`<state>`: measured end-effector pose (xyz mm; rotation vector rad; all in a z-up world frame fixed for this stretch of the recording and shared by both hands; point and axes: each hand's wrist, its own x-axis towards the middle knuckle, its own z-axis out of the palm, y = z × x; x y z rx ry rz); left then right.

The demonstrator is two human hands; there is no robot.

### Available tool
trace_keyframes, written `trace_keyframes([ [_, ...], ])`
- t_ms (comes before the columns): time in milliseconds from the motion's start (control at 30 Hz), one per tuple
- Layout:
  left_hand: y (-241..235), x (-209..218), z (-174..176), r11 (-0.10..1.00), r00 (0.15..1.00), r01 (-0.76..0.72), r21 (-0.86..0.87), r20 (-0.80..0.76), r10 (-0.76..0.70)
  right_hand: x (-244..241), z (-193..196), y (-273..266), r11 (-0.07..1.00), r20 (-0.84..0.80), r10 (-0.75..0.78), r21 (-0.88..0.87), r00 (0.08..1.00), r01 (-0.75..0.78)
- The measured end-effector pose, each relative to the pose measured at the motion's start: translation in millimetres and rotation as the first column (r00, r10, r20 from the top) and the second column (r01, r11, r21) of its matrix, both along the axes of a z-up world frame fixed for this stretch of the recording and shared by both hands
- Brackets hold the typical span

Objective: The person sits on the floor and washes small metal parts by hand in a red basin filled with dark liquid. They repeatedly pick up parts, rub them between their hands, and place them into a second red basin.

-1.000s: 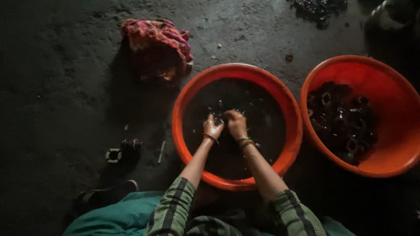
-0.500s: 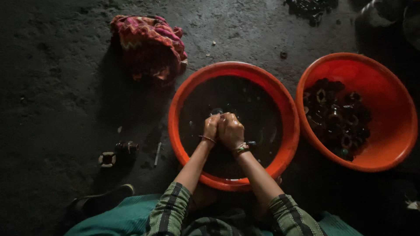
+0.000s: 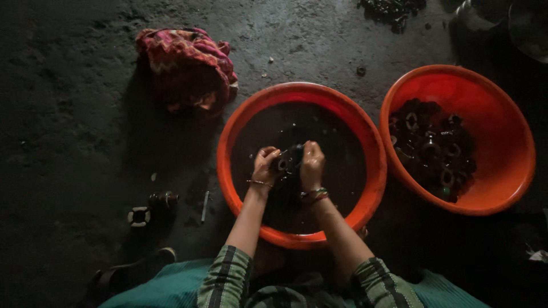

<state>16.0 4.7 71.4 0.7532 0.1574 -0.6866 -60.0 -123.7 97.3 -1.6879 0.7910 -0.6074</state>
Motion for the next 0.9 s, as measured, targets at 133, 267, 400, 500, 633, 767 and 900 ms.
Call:
trace_keyframes([
  [133,3.1,7.2,-24.2,0.982,0.984,-0.166,-0.094,0.042,0.171,6.9,6.6,-27.8,0.933,-0.194,-0.015,-0.356,0.981,-0.056],
  [267,7.6,10.0,-46.9,0.998,0.996,-0.01,0.068,-0.087,0.016,21.9,-19.3,-24.4,0.714,-0.302,0.104,-0.64,0.947,-0.283],
  [400,0.4,9.7,-53.1,0.967,0.99,0.093,-0.237,-0.085,-0.116,34.4,-39.4,-8.5,0.486,-0.719,0.066,-0.582,0.691,-0.652],
  [500,4.0,9.0,-55.2,0.981,0.972,0.065,-0.18,-0.209,-0.103,36.6,-40.6,0.3,0.46,-0.828,0.122,-0.442,0.547,-0.77],
  [633,1.4,13.4,-69.2,0.994,0.964,0.111,-0.013,-0.243,-0.11,32.9,-20.2,-10.9,0.605,-0.438,0.33,-0.582,0.836,-0.544],
  [767,-13.4,18.7,-97.2,0.927,1.0,0.011,0.374,-0.009,-0.008,25.0,22.5,-12.0,0.887,0.17,0.443,0.057,0.88,-0.457],
  [900,-15.8,16.3,-122.5,0.99,0.981,0.069,0.125,-0.188,-0.045,6.7,72.9,20.9,0.721,0.092,0.614,-0.469,0.784,-0.509],
])
